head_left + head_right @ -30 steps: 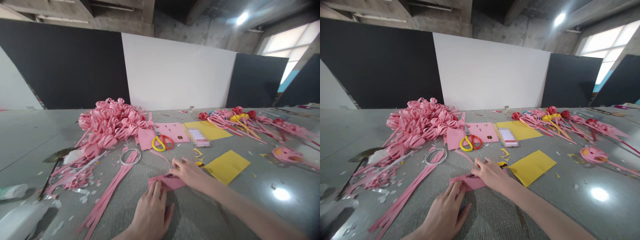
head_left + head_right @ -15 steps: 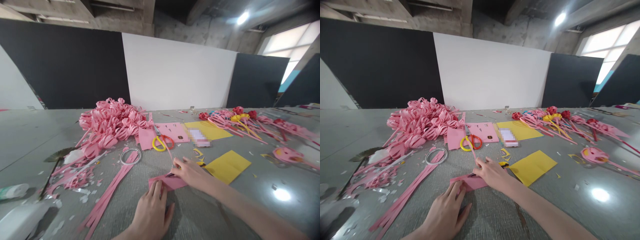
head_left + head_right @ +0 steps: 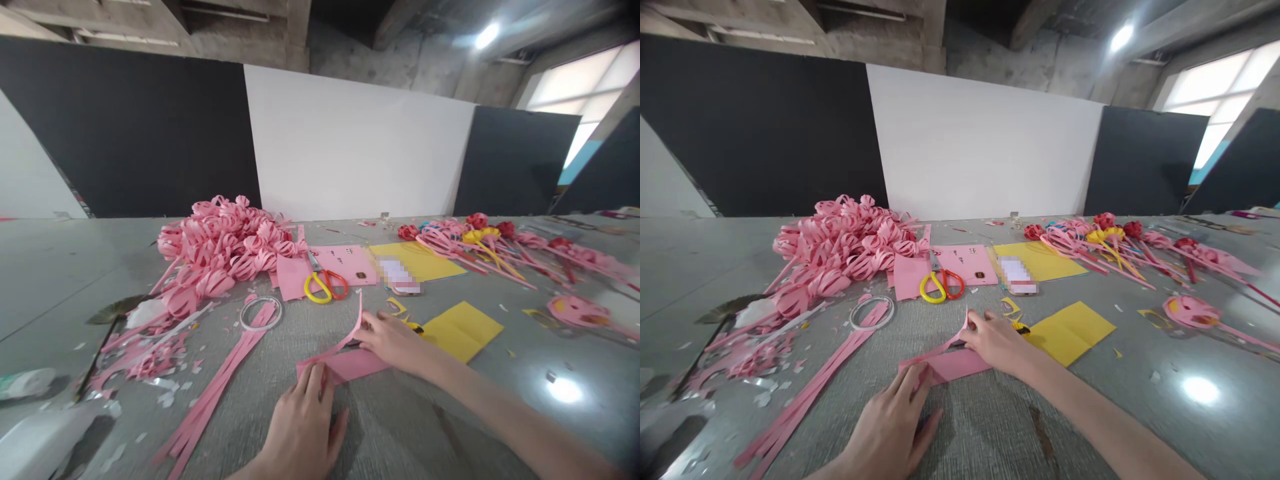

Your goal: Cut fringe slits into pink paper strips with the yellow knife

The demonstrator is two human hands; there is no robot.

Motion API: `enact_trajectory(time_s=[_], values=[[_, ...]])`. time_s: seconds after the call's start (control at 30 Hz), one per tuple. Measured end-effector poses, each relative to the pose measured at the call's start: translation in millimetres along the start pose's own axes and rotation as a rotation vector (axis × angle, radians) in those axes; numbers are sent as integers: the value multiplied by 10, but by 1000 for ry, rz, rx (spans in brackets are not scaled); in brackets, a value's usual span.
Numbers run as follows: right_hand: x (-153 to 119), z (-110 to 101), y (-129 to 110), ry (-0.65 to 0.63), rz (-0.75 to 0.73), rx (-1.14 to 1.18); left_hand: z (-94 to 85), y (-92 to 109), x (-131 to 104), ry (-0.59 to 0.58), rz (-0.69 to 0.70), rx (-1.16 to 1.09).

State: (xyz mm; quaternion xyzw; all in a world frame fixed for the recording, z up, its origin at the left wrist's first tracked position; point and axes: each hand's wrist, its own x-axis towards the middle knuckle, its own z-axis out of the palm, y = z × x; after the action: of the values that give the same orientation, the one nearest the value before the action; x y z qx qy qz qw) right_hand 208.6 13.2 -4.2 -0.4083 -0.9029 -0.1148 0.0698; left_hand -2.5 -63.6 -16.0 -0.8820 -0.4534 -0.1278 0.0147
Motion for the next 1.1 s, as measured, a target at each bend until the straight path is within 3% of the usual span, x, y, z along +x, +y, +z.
enact_trajectory(time_s=[0.2,0.37,0.47,0.6,1.0,1.1], values=[[-16,-217,9,-71,48,243,-42,-77,36,118,-35,-113],[-66,-437,-67,-305,90,558,-79,-277,181,107,-71,-262],[-54,-431,-155,-367,76,606,-58,-406,264,103,-92,-405],[-14,-345,-243,-351,89,648,-3,-479,301,100,-148,-454],[4,-371,-309,-416,107,685,-21,-429,303,27,-150,-383],[2,-350,-309,-460,157,784,-8,-415,301,24,-156,-343]])
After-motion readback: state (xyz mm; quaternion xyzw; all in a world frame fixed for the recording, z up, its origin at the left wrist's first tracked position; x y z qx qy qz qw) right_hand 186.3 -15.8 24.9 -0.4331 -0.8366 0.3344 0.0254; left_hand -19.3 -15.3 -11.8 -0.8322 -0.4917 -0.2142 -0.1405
